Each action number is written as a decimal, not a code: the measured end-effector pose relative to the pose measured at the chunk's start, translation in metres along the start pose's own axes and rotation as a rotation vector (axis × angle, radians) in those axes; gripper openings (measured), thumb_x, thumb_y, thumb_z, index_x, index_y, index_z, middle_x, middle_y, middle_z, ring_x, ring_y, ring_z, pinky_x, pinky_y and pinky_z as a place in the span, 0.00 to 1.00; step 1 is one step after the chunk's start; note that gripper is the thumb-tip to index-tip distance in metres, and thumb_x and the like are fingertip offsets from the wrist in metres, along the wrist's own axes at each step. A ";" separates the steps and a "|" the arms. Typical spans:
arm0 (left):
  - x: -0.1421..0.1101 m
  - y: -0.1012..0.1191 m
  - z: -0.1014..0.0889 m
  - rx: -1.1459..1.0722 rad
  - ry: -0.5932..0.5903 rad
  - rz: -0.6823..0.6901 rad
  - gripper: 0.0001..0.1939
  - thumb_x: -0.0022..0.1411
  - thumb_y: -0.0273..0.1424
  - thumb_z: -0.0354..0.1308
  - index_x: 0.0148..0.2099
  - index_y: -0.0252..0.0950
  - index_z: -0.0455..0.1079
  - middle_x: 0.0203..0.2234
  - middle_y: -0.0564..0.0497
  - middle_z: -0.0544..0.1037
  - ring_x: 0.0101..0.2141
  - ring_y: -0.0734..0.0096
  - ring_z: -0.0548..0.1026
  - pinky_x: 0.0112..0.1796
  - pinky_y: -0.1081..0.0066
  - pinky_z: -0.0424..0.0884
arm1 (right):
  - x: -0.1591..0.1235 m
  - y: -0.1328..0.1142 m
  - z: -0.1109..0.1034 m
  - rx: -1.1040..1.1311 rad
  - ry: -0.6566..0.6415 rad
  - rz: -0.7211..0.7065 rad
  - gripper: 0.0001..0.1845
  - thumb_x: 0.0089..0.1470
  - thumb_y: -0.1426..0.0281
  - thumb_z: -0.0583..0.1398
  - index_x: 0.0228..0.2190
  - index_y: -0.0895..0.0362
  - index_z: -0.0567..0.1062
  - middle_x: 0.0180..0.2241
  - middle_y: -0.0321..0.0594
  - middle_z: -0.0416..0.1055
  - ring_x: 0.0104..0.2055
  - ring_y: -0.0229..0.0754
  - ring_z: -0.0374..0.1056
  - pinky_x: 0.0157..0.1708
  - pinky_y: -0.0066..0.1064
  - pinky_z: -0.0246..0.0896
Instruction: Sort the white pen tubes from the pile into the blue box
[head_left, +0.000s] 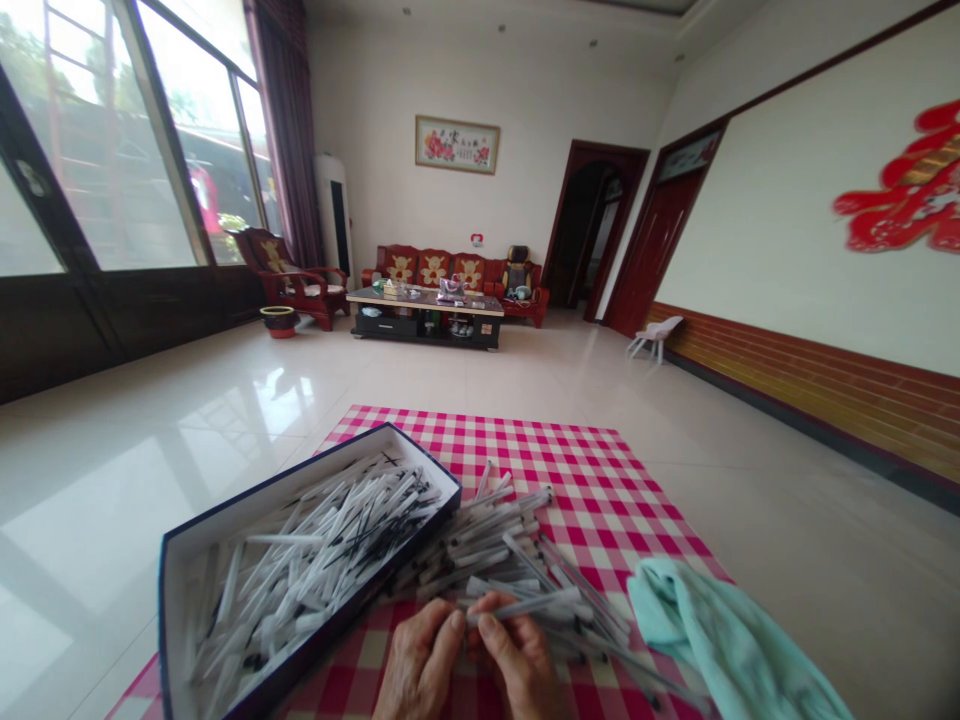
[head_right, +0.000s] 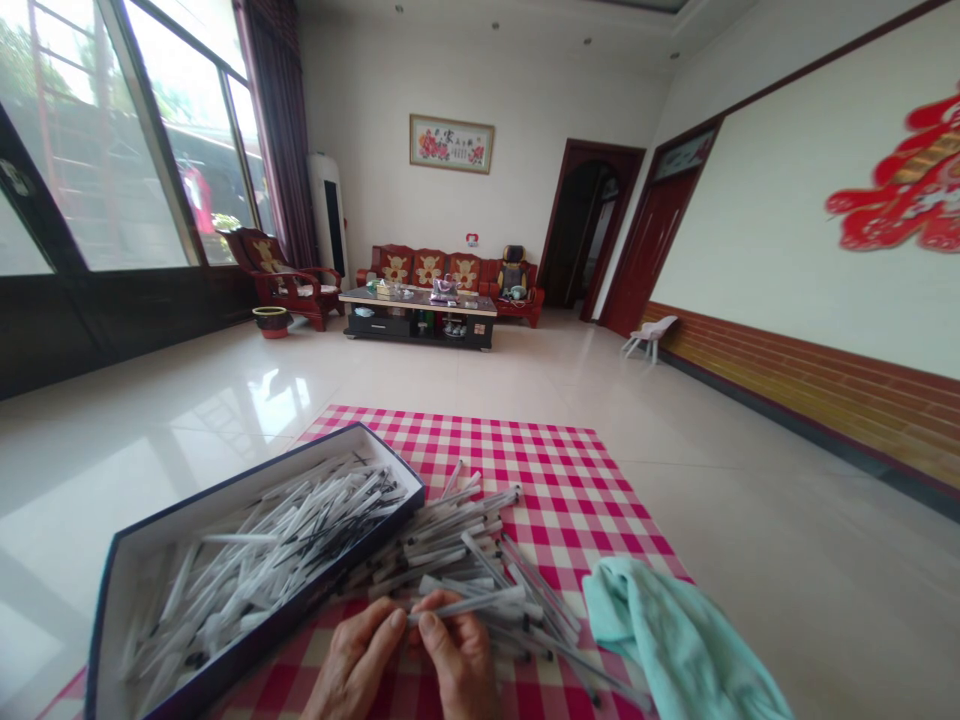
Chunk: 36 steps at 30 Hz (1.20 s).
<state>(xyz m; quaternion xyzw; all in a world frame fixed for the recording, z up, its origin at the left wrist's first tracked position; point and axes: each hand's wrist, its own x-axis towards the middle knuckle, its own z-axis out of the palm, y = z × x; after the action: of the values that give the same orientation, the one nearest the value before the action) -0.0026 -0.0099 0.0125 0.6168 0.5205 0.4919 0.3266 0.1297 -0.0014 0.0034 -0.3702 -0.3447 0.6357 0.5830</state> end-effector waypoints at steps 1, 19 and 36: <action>0.000 -0.003 0.002 -0.007 -0.004 -0.033 0.22 0.63 0.43 0.48 0.22 0.35 0.64 0.16 0.55 0.66 0.20 0.76 0.64 0.22 0.79 0.61 | 0.000 0.001 0.000 0.003 -0.005 0.001 0.13 0.41 0.61 0.69 0.30 0.54 0.78 0.27 0.38 0.75 0.27 0.42 0.70 0.30 0.34 0.65; 0.000 -0.006 0.006 0.020 0.105 0.030 0.19 0.63 0.43 0.49 0.25 0.36 0.66 0.17 0.55 0.68 0.19 0.76 0.65 0.23 0.79 0.63 | 0.001 0.004 -0.002 -0.002 0.010 -0.002 0.13 0.41 0.61 0.69 0.30 0.54 0.78 0.26 0.38 0.75 0.27 0.42 0.69 0.30 0.33 0.64; 0.005 0.006 -0.005 0.178 0.082 0.113 0.14 0.63 0.40 0.50 0.31 0.37 0.69 0.20 0.54 0.74 0.21 0.74 0.71 0.24 0.79 0.66 | 0.002 -0.002 0.002 0.159 0.092 0.031 0.14 0.38 0.63 0.70 0.30 0.54 0.77 0.30 0.39 0.76 0.33 0.47 0.72 0.29 0.34 0.68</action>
<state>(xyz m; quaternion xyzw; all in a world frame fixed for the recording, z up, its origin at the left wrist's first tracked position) -0.0053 -0.0068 0.0209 0.6512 0.5395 0.4862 0.2204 0.1289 0.0009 0.0065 -0.3568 -0.2602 0.6526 0.6157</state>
